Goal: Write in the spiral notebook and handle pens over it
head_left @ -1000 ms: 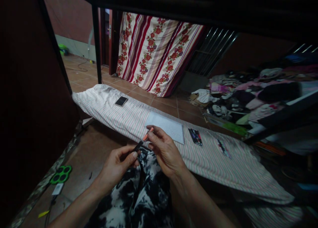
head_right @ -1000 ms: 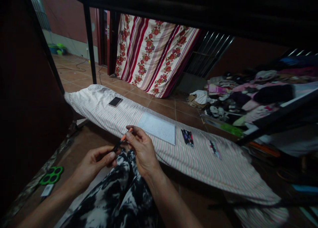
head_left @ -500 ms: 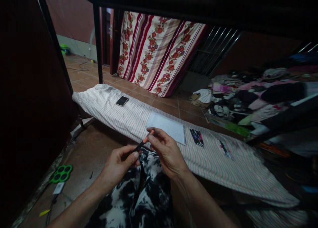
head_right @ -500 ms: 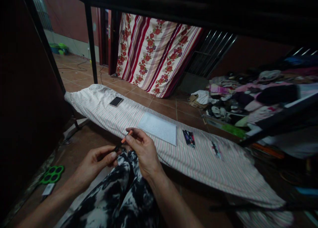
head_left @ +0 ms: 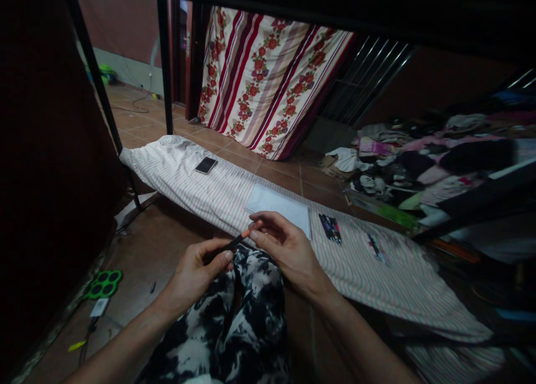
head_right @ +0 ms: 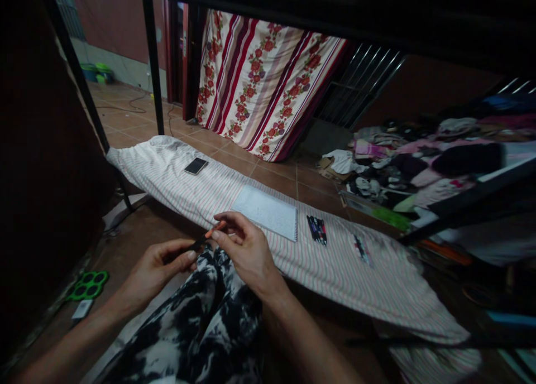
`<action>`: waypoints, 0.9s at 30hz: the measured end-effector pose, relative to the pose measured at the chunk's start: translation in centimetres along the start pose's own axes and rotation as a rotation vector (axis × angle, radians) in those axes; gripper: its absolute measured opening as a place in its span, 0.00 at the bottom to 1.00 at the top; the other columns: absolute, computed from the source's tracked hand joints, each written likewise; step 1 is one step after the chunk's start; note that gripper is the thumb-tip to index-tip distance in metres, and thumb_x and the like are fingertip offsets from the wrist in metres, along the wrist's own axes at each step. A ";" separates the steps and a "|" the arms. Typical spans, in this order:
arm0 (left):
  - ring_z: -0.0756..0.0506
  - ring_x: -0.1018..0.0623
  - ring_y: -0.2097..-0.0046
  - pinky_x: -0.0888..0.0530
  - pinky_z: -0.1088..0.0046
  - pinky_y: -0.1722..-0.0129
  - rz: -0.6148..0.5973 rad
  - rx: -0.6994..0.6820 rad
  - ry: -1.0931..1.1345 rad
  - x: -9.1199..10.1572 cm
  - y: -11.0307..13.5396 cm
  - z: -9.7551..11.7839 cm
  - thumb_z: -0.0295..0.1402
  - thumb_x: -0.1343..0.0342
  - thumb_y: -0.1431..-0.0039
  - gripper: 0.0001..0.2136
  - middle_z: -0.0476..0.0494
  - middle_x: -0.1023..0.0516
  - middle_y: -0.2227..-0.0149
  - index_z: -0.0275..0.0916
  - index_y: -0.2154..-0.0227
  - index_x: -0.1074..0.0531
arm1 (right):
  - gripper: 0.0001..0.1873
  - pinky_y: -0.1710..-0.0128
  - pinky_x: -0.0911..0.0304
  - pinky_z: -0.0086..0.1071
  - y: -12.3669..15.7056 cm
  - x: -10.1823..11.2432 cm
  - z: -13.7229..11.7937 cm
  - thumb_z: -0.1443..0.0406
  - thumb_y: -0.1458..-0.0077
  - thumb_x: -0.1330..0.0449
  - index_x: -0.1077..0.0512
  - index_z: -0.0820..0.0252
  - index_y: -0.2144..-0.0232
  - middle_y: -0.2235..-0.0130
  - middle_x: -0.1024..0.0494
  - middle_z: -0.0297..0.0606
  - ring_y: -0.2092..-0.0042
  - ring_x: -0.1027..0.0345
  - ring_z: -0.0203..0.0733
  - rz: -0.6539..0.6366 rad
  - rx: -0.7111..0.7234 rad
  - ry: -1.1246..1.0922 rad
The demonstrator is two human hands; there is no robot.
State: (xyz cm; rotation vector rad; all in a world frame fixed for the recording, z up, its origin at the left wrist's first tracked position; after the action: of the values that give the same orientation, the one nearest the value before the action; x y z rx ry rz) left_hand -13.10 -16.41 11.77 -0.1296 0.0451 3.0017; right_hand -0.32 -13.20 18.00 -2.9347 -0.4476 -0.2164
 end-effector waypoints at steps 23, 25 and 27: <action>0.47 0.25 0.69 0.30 0.76 0.69 0.006 -0.133 -0.139 0.2 1.2 1.8 0.32 0.43 0.51 0.10 0.44 0.20 0.71 0.36 0.66 0.22 | 0.05 0.66 0.37 0.24 1.6 -1.2 -5.2 0.70 0.47 0.43 0.29 0.61 0.67 0.68 0.22 0.35 0.67 0.29 0.33 -0.264 0.307 0.614; 0.47 0.25 0.69 0.30 0.76 0.68 0.004 -0.149 -0.144 0.2 1.2 1.8 0.32 0.43 0.51 0.10 0.44 0.20 0.71 0.36 0.66 0.22 | 0.05 0.66 0.37 0.24 1.7 -1.4 -5.4 0.70 0.47 0.44 0.29 0.61 0.67 0.68 0.22 0.34 0.67 0.29 0.33 -0.261 0.328 0.641; 0.48 0.25 0.70 0.30 0.76 0.68 -0.015 -0.147 -0.144 0.2 1.2 1.6 0.33 0.44 0.50 0.10 0.45 0.21 0.73 0.36 0.66 0.22 | 0.05 0.67 0.37 0.24 1.8 -1.6 -5.6 0.70 0.47 0.44 0.29 0.60 0.67 0.69 0.22 0.34 0.67 0.29 0.33 -0.266 0.351 0.654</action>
State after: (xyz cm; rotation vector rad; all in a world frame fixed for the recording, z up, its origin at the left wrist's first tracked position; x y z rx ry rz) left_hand -13.62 -17.53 13.33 0.0710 -0.1899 2.9882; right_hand -1.91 -16.40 22.95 -2.2783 -0.6743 -0.9773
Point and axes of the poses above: each hand's wrist, its own y-axis away from the middle knuckle, its own x-axis out of the back of the hand, z = x × y, the point moved 8 cm from there along -y, towards the middle knuckle
